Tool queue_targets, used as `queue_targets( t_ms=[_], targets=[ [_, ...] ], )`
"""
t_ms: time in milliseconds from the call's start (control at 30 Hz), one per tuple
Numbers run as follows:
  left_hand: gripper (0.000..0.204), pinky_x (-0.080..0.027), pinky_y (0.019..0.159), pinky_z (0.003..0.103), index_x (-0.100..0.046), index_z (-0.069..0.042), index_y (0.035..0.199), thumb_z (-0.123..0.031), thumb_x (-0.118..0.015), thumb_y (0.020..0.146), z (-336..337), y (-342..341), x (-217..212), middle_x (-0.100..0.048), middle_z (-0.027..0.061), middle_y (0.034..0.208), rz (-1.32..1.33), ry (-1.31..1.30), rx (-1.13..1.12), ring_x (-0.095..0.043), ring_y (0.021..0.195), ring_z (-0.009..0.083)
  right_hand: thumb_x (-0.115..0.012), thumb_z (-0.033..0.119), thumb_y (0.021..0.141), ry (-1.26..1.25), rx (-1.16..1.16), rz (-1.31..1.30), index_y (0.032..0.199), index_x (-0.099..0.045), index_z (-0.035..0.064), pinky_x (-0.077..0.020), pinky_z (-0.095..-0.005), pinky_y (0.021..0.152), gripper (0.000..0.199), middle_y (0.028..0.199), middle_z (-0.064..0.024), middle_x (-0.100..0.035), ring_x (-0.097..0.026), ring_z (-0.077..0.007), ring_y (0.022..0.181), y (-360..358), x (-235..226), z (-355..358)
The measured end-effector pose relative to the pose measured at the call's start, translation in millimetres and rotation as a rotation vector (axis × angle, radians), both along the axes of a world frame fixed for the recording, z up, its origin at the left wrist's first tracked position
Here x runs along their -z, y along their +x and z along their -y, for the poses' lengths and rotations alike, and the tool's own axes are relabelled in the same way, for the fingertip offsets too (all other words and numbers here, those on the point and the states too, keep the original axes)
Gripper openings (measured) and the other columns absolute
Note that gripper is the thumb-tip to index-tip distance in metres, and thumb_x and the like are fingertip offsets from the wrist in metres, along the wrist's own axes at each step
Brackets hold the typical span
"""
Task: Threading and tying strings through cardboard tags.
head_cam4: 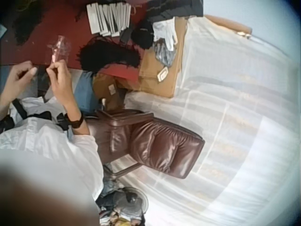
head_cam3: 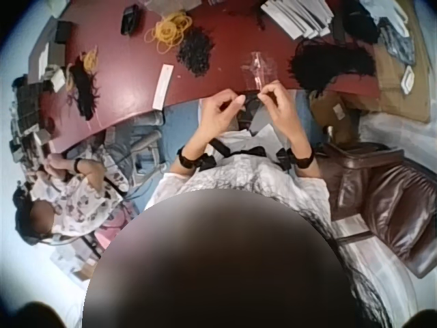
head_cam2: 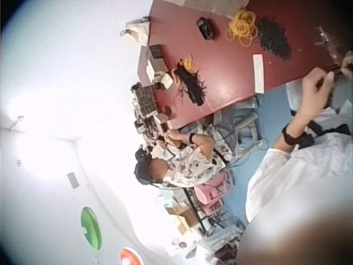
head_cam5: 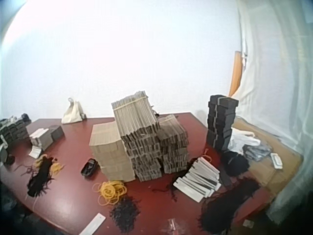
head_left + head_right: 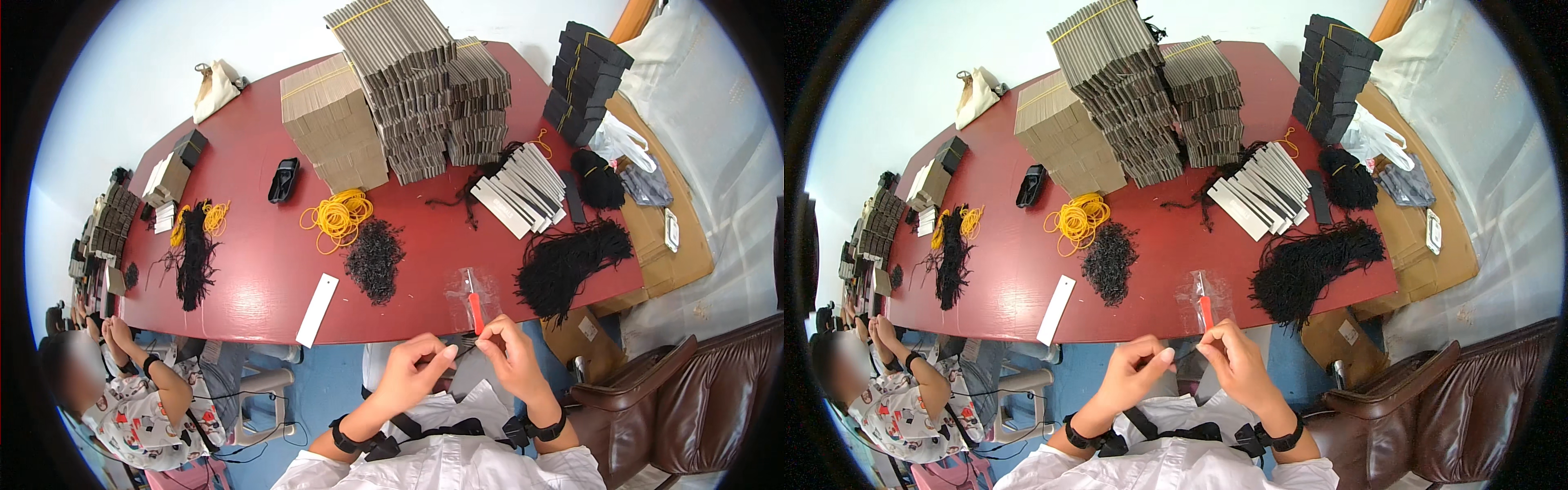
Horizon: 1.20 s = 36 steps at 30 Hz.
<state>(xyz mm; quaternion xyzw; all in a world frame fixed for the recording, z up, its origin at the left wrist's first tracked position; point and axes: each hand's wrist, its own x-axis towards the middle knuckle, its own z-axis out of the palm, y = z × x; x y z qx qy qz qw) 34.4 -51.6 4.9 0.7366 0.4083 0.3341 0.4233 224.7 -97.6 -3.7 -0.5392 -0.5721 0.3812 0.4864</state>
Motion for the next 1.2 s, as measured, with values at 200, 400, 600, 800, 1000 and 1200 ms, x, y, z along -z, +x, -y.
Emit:
queue_targets(
  t_ms=[200, 400, 600, 800, 1000, 1200],
  targets=[
    [0.017, -0.042, 0.066, 0.020, -0.070, -0.004, 0.100, -0.004, -0.068, 0.083, 10, 18, 18, -0.060, -0.0006, 0.079, 0.713, -0.758, -0.073, -0.054, 0.076, 0.0058, -0.060, 0.004, 0.089, -0.077, -0.033, -0.094, 0.093, -0.054, 0.0013, -0.0420, -0.0241, 0.063, 0.008, 0.084, -0.0030, -0.053, -0.051, -0.0085, 0.071, -4, 13, 6],
    [0.015, -0.044, 0.075, 0.021, -0.065, 0.002, 0.097, 0.000, -0.069, 0.082, 9, 12, 36, -0.056, 0.0023, 0.093, 0.416, -0.494, 0.118, -0.056, 0.085, 0.0086, -0.058, 0.007, 0.092, -0.106, -0.052, -0.331, 0.094, -0.053, 0.0021, -0.0445, -0.0231, 0.069, 0.007, 0.091, -0.0024, -0.053, -0.052, -0.0075, 0.078, -4, 17, 9],
    [0.010, -0.039, 0.065, 0.020, -0.062, -0.001, 0.091, -0.007, -0.067, 0.085, 5, 11, 30, -0.054, -0.0019, 0.086, 0.617, -0.830, 0.288, -0.049, 0.074, 0.0044, -0.057, 0.008, 0.092, -0.097, -0.144, -0.488, 0.096, -0.051, 0.0032, -0.0444, -0.0222, 0.069, 0.008, 0.094, -0.0019, -0.053, -0.051, -0.0072, 0.079, -6, 15, 11],
    [0.009, -0.038, 0.059, 0.018, -0.061, -0.004, 0.092, -0.010, -0.065, 0.087, 6, 10, 20, -0.055, -0.0041, 0.077, 0.714, -0.903, 0.305, -0.047, 0.066, 0.0023, -0.055, 0.007, 0.093, -0.116, -0.135, -0.608, 0.096, -0.049, 0.0046, -0.0431, -0.0216, 0.069, 0.008, 0.091, -0.0013, -0.051, -0.049, -0.0060, 0.079, -17, 12, 14],
    [0.009, -0.035, 0.059, 0.019, -0.060, -0.002, 0.091, -0.008, -0.065, 0.087, 6, 7, 17, -0.053, -0.0037, 0.076, 0.724, -0.824, 0.318, -0.044, 0.067, 0.0028, -0.053, 0.008, 0.095, 0.002, -0.073, -0.470, 0.095, -0.047, 0.0028, -0.0447, -0.0254, 0.069, 0.008, 0.091, -0.0033, -0.051, -0.051, -0.0094, 0.078, -25, 9, 14],
    [0.011, -0.032, 0.061, 0.020, -0.060, 0.000, 0.093, -0.008, -0.065, 0.087, 6, 6, 12, -0.052, -0.0033, 0.077, 0.683, -0.821, 0.277, -0.041, 0.069, 0.0032, -0.055, 0.004, 0.091, 0.241, -0.033, -0.024, 0.095, -0.046, 0.0012, -0.0470, -0.0296, 0.068, 0.011, 0.090, -0.0134, -0.057, -0.057, -0.0218, 0.073, -23, 10, 10]
  ],
)
